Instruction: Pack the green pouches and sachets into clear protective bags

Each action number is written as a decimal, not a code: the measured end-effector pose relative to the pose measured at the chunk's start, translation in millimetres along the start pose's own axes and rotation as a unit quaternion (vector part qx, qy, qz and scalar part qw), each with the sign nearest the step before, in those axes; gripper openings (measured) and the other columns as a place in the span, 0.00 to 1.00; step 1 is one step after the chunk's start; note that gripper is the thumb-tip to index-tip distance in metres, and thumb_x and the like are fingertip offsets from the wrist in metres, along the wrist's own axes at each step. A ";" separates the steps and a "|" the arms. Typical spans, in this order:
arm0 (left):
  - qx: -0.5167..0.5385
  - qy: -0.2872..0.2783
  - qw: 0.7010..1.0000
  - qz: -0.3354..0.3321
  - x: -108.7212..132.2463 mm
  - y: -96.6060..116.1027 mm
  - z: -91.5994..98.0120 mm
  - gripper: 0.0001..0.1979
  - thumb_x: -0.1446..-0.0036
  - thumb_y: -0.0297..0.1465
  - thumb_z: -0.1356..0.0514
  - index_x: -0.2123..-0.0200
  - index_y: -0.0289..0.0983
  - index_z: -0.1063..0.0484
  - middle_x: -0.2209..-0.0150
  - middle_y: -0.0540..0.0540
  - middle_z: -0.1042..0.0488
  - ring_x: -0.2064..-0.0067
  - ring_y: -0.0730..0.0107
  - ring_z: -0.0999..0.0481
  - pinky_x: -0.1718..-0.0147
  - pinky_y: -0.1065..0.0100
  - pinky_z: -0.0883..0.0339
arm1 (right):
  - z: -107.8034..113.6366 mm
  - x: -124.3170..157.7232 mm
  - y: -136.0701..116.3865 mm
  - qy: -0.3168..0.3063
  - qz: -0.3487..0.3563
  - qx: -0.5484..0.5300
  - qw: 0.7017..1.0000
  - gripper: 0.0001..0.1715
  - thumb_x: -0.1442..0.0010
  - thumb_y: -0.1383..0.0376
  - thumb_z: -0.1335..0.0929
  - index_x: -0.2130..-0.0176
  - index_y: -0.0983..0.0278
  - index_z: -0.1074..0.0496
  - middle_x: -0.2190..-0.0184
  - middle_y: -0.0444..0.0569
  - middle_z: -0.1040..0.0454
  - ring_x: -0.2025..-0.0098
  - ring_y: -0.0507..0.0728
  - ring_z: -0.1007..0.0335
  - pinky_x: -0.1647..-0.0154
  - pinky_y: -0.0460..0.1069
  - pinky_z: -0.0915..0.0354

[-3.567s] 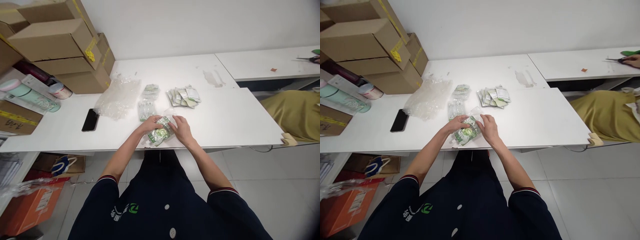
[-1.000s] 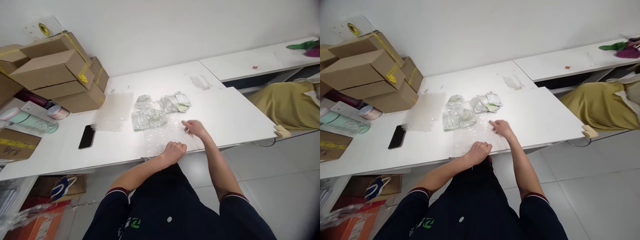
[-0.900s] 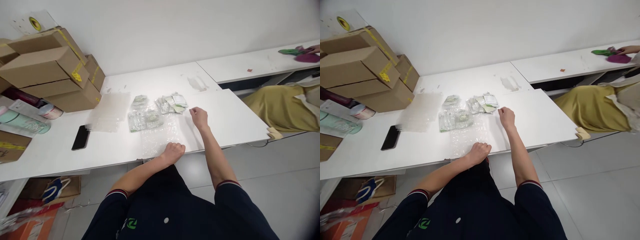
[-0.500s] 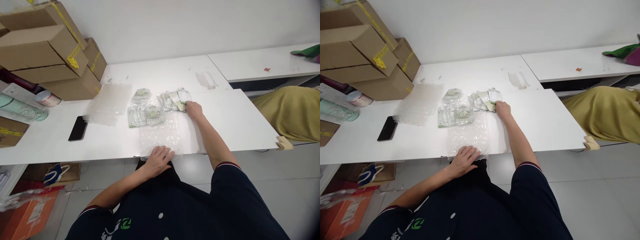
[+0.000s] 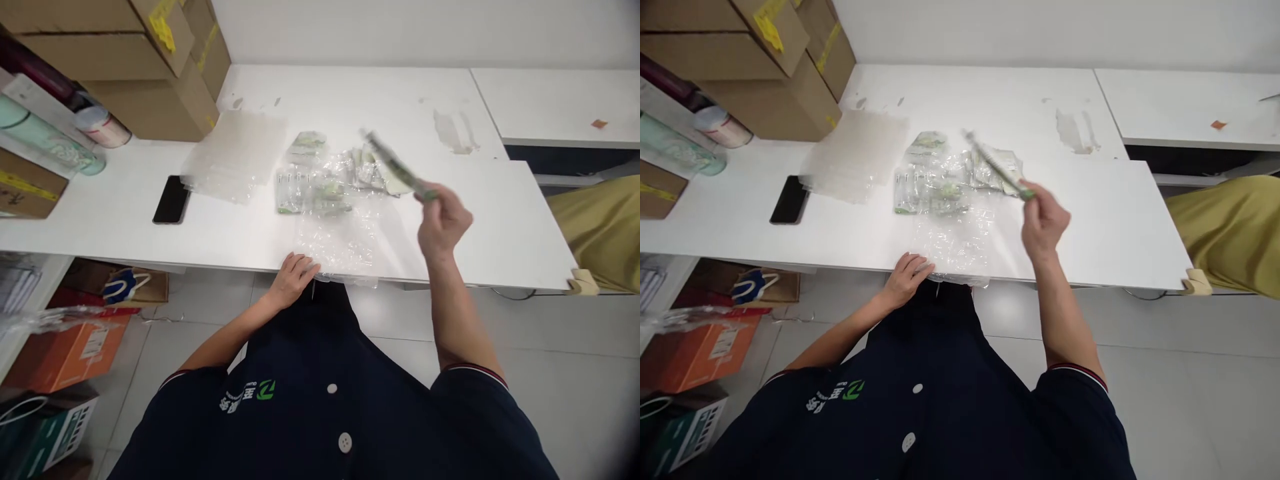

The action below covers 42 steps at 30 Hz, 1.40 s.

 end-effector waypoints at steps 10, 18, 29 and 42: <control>-0.010 0.073 0.997 0.021 10.5 0.3 2.8 0.11 0.34 0.26 0.46 0.56 0.39 0.23 0.57 0.43 0.19 0.55 0.63 0.21 0.58 0.61 0.30 | -117.0 95.9 -52.9 -0.349 0.242 -0.072 0.902 0.19 0.32 0.60 0.40 0.51 0.62 0.24 0.44 0.54 0.26 0.36 0.61 0.35 0.36 0.63 0.34; 0.003 0.059 0.997 0.049 12.3 -18.0 2.7 0.08 0.35 0.29 0.44 0.64 0.40 0.24 0.62 0.42 0.20 0.57 0.63 0.22 0.59 0.58 0.28 | -106.8 100.8 -20.0 -0.397 0.246 -0.048 0.883 0.18 0.32 0.64 0.40 0.50 0.62 0.25 0.42 0.54 0.27 0.34 0.61 0.38 0.37 0.65 0.34; 0.078 -0.005 0.995 -0.067 -21.8 -23.6 21.2 0.10 0.33 0.26 0.48 0.63 0.36 0.26 0.62 0.43 0.20 0.54 0.65 0.20 0.51 0.56 0.25 | -93.0 128.0 -81.2 -0.409 0.251 0.174 0.860 0.36 0.38 0.51 0.31 0.38 0.67 0.34 0.39 0.63 0.32 0.33 0.74 0.44 0.35 0.71 0.44; 0.164 -0.057 0.983 -0.061 -43.7 -21.2 38.4 0.12 0.31 0.29 0.51 0.64 0.36 0.29 0.64 0.43 0.22 0.53 0.65 0.21 0.48 0.58 0.28 | -90.8 135.3 -75.0 -0.365 0.235 0.168 0.885 0.23 0.31 0.70 0.42 0.43 0.69 0.29 0.43 0.61 0.28 0.39 0.68 0.34 0.39 0.63 0.35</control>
Point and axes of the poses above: each hand's wrist, its own x-axis away from the middle knuckle, its own z-axis out of the back of the hand, y = z × x, the point moved 7 cm from there along -x, towards the middle knuckle
